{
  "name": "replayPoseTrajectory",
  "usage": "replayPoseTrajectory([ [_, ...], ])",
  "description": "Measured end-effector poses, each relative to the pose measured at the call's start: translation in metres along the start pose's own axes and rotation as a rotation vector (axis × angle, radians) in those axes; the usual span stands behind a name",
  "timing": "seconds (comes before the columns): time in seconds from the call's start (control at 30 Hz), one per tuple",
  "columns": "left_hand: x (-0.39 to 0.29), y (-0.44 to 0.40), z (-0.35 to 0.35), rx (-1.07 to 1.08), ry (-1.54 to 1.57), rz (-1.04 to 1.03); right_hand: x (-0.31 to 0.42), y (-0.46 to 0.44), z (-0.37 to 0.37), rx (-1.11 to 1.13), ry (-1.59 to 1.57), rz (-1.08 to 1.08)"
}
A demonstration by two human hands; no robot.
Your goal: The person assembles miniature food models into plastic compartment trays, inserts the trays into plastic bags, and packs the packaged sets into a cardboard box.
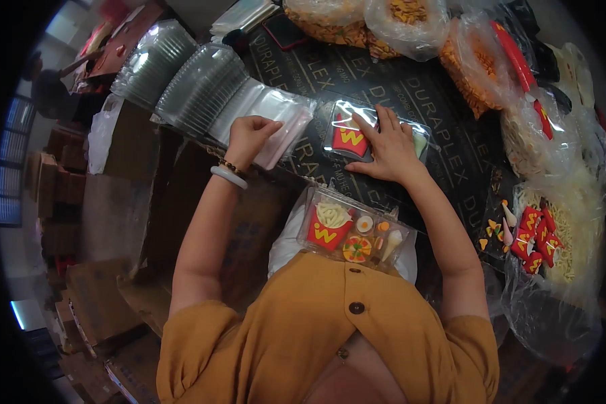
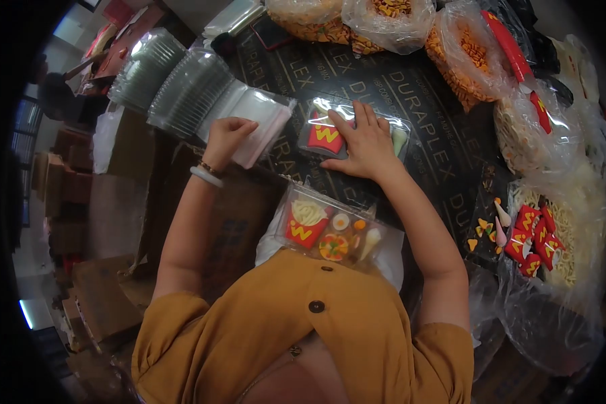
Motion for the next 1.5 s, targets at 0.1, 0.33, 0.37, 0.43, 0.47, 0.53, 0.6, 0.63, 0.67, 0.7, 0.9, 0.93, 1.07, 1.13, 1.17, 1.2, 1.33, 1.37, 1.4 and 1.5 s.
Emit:
replayPoseTrajectory([
  [0.1, 0.007, -0.002, -0.006, 0.02, 0.053, -0.005, -0.001, -0.001, 0.0, 0.025, -0.01, -0.005],
  [0.33, -0.068, 0.03, -0.017, -0.289, -0.349, -0.65, -0.007, -0.005, 0.004, 0.08, -0.075, -0.033],
  [0.37, -0.073, 0.033, -0.027, -0.246, -0.319, -0.668, -0.008, -0.005, 0.006, 0.091, -0.11, -0.045],
  [0.43, -0.077, 0.035, -0.05, -0.146, -0.248, -0.679, -0.012, -0.006, 0.011, 0.071, -0.151, -0.057],
  [0.47, -0.08, 0.035, -0.057, -0.145, -0.242, -0.678, -0.016, -0.007, 0.014, 0.047, -0.198, -0.068],
  [0.53, -0.089, 0.035, -0.077, -0.07, -0.236, -0.719, -0.025, -0.008, 0.014, 0.014, -0.261, -0.076],
  [0.6, -0.096, 0.028, -0.094, -0.026, -0.215, -0.732, -0.031, -0.008, 0.015, -0.017, -0.325, -0.084],
  [0.63, -0.098, 0.023, -0.104, -0.02, -0.257, -0.755, -0.033, -0.008, 0.015, -0.032, -0.348, -0.096],
  [0.67, -0.101, 0.019, -0.111, -0.015, -0.299, -0.779, -0.035, -0.008, 0.017, -0.049, -0.371, -0.107],
  [0.7, -0.104, 0.014, -0.114, -0.016, -0.297, -0.782, -0.036, -0.008, 0.018, -0.051, -0.369, -0.108],
  [0.9, -0.11, -0.012, -0.127, 0.119, -0.463, -0.63, -0.042, -0.006, 0.02, -0.114, -0.452, -0.127],
  [0.93, -0.116, -0.011, -0.126, 0.063, -0.486, -0.721, -0.043, -0.006, 0.02, -0.122, -0.481, -0.134],
  [1.07, -0.125, 0.001, -0.121, 0.038, -0.56, -0.774, -0.047, -0.006, 0.021, -0.137, -0.519, -0.159],
  [1.13, -0.119, 0.008, -0.123, 0.069, -0.501, -0.774, -0.046, -0.005, 0.021, -0.135, -0.498, -0.164],
  [1.17, -0.116, 0.012, -0.123, 0.093, -0.438, -0.772, -0.045, -0.004, 0.02, -0.133, -0.472, -0.162],
  [1.2, -0.116, 0.016, -0.123, 0.095, -0.44, -0.771, -0.045, -0.004, 0.019, -0.132, -0.474, -0.164],
  [1.33, -0.103, 0.015, -0.128, 0.158, -0.401, -0.662, -0.042, -0.005, 0.019, -0.133, -0.452, -0.143],
  [1.37, -0.102, 0.015, -0.129, 0.17, -0.361, -0.684, -0.042, -0.005, 0.018, -0.13, -0.452, -0.145],
  [1.4, -0.1, 0.015, -0.129, 0.171, -0.361, -0.687, -0.043, -0.006, 0.017, -0.132, -0.452, -0.146],
  [1.5, -0.098, 0.022, -0.138, 0.308, -0.323, -0.763, -0.043, -0.006, 0.015, -0.124, -0.419, -0.139],
])
Point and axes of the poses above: each hand's wrist, its own y-axis away from the middle knuckle, its own z-axis out of the back of the hand, x = y × z, the point moved 9 cm from there along -y, towards the middle knuckle, and after that the axes turned 1 degree about -x, right-handed, at the moved point
